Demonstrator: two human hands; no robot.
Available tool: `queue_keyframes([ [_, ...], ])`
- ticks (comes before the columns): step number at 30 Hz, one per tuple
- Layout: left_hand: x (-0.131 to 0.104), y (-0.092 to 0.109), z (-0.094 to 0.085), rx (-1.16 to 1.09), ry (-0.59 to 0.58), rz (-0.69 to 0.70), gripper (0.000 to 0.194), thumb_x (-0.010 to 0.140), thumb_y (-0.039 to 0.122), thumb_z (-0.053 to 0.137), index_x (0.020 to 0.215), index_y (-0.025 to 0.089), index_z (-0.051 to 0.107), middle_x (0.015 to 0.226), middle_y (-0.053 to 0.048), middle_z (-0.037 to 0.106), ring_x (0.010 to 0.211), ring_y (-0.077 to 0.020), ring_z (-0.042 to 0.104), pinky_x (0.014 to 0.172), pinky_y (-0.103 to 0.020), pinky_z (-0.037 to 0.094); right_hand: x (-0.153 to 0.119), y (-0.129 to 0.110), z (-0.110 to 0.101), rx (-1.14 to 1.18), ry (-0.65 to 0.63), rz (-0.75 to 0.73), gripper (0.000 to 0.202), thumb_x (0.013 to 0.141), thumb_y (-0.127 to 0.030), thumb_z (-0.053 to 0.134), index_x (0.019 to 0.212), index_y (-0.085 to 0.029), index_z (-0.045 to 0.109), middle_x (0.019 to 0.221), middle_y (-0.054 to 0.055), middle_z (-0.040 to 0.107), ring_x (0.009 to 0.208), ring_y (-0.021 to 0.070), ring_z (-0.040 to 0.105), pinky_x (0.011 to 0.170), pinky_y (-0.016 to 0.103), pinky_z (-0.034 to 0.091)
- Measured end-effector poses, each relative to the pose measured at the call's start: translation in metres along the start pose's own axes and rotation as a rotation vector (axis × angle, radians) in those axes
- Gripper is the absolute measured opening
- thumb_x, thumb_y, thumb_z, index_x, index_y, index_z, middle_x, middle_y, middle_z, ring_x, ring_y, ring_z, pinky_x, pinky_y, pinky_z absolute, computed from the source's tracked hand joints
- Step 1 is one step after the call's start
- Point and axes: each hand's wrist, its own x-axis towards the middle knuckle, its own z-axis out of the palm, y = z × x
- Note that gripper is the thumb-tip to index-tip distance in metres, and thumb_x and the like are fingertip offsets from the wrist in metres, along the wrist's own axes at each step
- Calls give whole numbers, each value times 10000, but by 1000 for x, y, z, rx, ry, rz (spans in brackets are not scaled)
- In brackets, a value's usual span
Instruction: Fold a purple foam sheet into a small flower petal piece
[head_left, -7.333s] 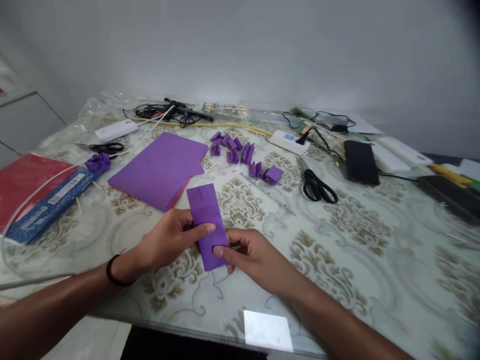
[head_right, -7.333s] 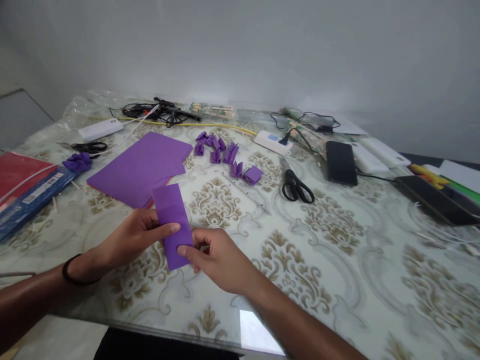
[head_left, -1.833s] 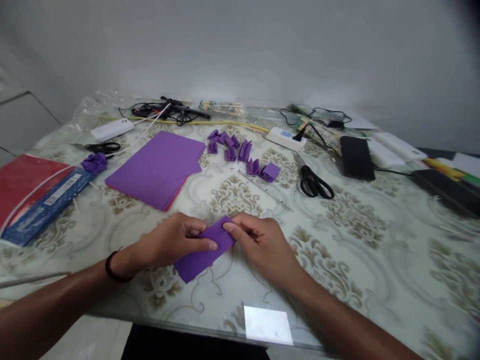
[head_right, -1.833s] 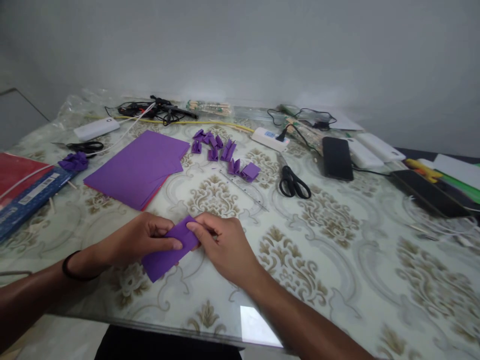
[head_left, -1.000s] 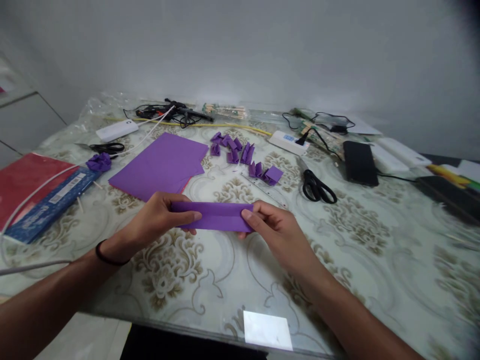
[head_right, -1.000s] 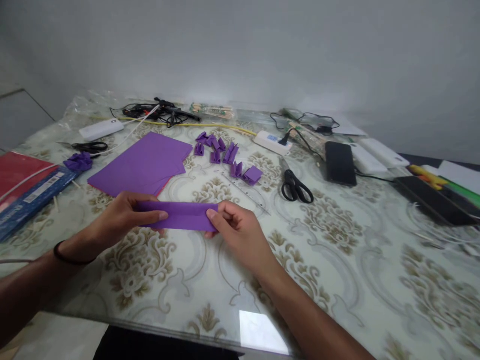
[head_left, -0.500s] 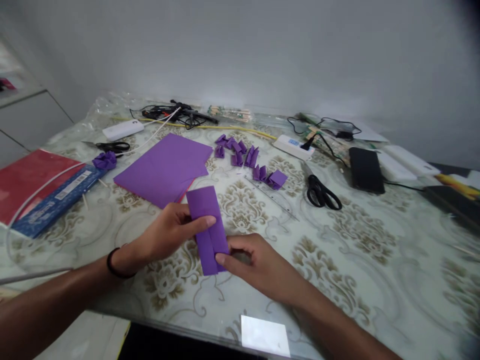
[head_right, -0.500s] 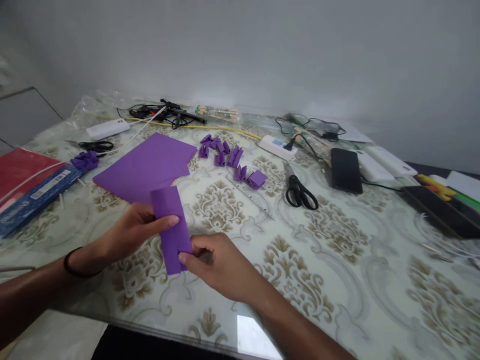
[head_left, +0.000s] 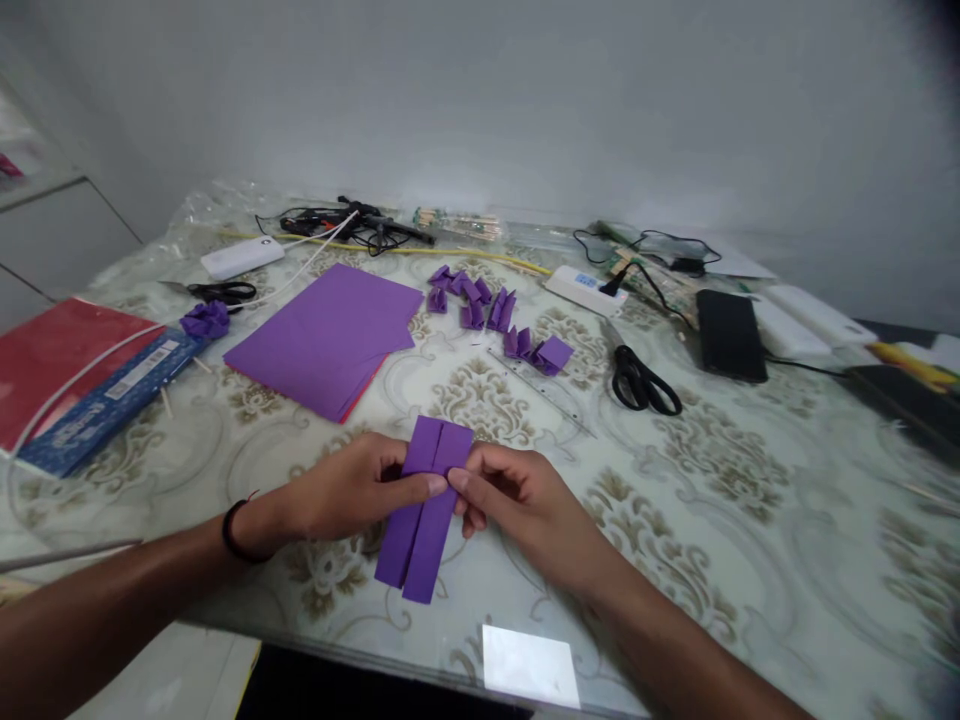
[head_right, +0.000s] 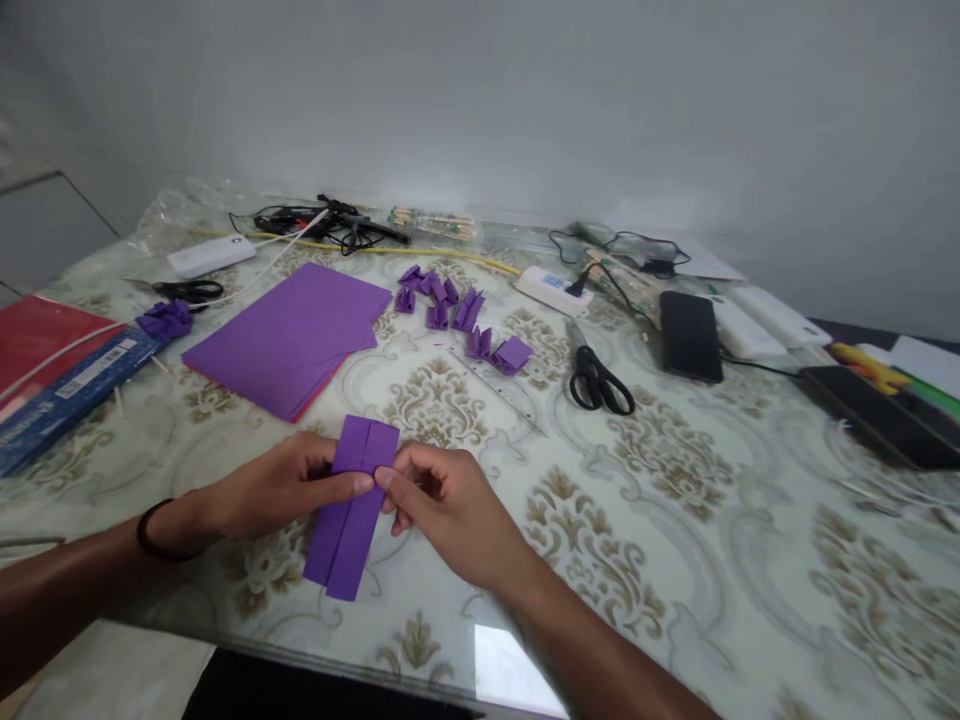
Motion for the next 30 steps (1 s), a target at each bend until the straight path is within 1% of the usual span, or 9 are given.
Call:
queue_keyframes([
  [5,1,-1,0,43,11,15,264,1039,321,602,949,129,760,869,-26,763,748,-134,653,674,-208,502,2,3,3,14,17,3,486,902,-632,744,761,-185,618,672,-26,604,572,116,610,566,248,526],
  [7,1,0,0,44,-2,12,277,1043,327,600,938,132,765,856,-24,758,746,-136,658,687,-212,513,3,3,4,5,27,-8,483,914,-626,731,753,-186,615,664,-29,590,571,121,612,562,252,526],
  [12,2,3,1,-35,-77,23,295,1069,333,563,1086,159,801,1041,-68,792,967,-193,727,863,-264,562,2,1,1,-24,34,-57,487,998,-560,633,690,-184,620,631,-12,596,575,133,611,588,275,525],
  [14,2,5,2,-59,-91,30,293,1071,317,558,1103,164,805,1062,-71,792,992,-193,725,886,-265,557,2,0,0,-34,37,-76,480,1011,-522,619,668,-187,621,618,-7,599,581,138,612,603,281,519],
  [17,1,5,2,-64,-85,11,295,1066,322,564,1092,161,810,998,-57,784,901,-168,709,809,-236,545,1,0,1,-63,38,-82,450,1022,-487,603,683,-191,620,641,-2,615,603,146,635,620,285,519],
  [19,0,4,2,-31,-64,-18,297,1053,335,583,1062,143,809,930,-45,772,804,-148,673,722,-213,517,2,0,3,-71,53,-69,400,1003,-484,632,728,-193,622,666,-7,618,609,151,643,607,283,520],
  [21,-1,3,3,11,-41,-51,294,1036,333,607,1031,113,802,893,-37,761,756,-134,636,693,-203,493,2,2,3,-86,86,-58,372,979,-482,667,747,-195,619,661,-13,609,603,155,639,588,279,508],
  [24,-2,3,4,3,-43,-86,287,1024,314,624,1014,84,794,900,-35,762,771,-129,624,714,-196,489,3,2,2,-125,118,-79,422,1003,-483,629,693,-197,605,626,-10,603,589,154,623,580,277,475],
  [30,0,6,3,-26,-87,-92,313,1021,325,629,1154,98,798,965,-55,785,856,-159,662,752,-209,508,1,-1,0,-152,108,-133,478,1045,-433,560,632,-195,605,611,11,639,607,160,605,623,291,449],
])
